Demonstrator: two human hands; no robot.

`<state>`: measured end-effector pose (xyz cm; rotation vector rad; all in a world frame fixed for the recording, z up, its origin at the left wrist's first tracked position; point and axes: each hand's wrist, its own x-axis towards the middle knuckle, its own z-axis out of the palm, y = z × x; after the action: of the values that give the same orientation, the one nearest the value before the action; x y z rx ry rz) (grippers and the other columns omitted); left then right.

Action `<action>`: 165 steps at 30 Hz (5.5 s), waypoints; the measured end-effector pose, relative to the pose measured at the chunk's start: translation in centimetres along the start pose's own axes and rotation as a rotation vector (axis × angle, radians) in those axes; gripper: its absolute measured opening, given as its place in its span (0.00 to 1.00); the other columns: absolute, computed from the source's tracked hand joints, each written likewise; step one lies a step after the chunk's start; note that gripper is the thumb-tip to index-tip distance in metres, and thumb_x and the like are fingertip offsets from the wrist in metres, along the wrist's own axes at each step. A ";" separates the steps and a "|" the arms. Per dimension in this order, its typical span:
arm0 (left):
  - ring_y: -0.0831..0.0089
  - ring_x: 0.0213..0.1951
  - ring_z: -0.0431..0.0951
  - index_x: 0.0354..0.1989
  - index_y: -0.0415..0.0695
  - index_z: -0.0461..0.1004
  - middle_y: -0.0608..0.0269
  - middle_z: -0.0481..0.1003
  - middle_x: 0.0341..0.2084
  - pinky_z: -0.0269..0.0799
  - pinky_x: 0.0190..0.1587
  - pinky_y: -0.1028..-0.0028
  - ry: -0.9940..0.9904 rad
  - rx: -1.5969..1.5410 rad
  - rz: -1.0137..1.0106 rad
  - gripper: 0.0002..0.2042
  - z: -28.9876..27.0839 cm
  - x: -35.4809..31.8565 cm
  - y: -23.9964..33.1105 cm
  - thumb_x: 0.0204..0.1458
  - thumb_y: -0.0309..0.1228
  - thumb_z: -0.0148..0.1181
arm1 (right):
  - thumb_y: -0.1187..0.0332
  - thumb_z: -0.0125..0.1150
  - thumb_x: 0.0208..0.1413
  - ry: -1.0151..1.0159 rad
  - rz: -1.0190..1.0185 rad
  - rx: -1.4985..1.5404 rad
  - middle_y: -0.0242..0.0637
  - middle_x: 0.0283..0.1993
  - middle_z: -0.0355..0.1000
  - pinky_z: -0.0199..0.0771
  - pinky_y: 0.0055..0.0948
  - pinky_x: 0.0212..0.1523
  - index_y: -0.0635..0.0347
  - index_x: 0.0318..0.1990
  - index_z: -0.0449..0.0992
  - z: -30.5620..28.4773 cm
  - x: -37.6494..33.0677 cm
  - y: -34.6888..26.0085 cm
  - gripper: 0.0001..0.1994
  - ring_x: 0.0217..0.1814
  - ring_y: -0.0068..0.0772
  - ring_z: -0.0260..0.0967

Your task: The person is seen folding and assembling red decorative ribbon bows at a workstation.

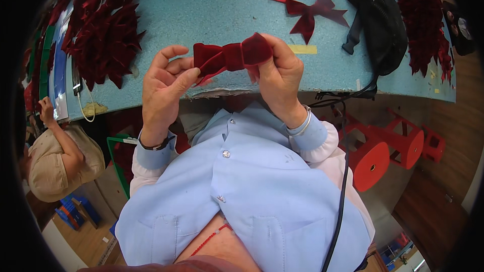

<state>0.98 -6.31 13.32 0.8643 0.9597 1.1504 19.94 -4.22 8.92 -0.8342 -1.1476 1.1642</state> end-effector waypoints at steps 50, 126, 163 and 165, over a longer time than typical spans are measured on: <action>0.77 0.30 0.70 0.50 0.39 0.66 0.64 0.72 0.31 0.68 0.37 0.78 0.054 0.400 0.700 0.23 6.2 0.2 -1.6 0.43 0.20 0.63 | 0.61 0.46 0.61 0.157 0.160 0.453 0.24 0.15 0.60 0.44 0.13 0.09 0.56 0.36 0.68 -0.9 -0.6 -3.6 0.09 0.10 0.11 0.46; 0.85 0.14 0.55 0.29 0.40 0.68 0.68 0.66 0.19 0.47 0.15 0.83 -0.229 -0.332 -0.236 0.21 9.6 5.9 -8.0 0.59 0.47 0.40 | 0.77 0.45 0.56 0.020 -0.486 -0.638 0.42 0.31 0.72 0.70 0.23 0.30 0.70 0.43 0.67 -8.7 0.2 0.6 0.09 0.28 0.30 0.70; 0.86 0.13 0.54 0.37 0.35 0.71 0.60 0.74 0.24 0.46 0.14 0.83 -0.126 -0.274 -0.257 0.15 11.6 5.8 -7.7 0.59 0.35 0.42 | 0.73 0.50 0.57 0.057 -0.101 -0.515 0.28 0.23 0.68 0.64 0.17 0.25 0.66 0.35 0.71 -9.9 0.6 -1.0 0.05 0.25 0.14 0.62; 0.86 0.13 0.55 0.37 0.35 0.71 0.60 0.73 0.24 0.46 0.14 0.83 -0.123 -0.260 -0.251 0.15 11.3 6.0 -7.8 0.59 0.35 0.42 | 0.73 0.50 0.57 0.044 -0.128 -0.525 0.28 0.23 0.68 0.63 0.17 0.25 0.66 0.35 0.71 -10.0 1.0 -0.6 0.06 0.24 0.14 0.62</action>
<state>14.92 -2.75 9.16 0.5799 0.7730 0.9684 29.75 -2.77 7.29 -1.1553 -1.4749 0.7391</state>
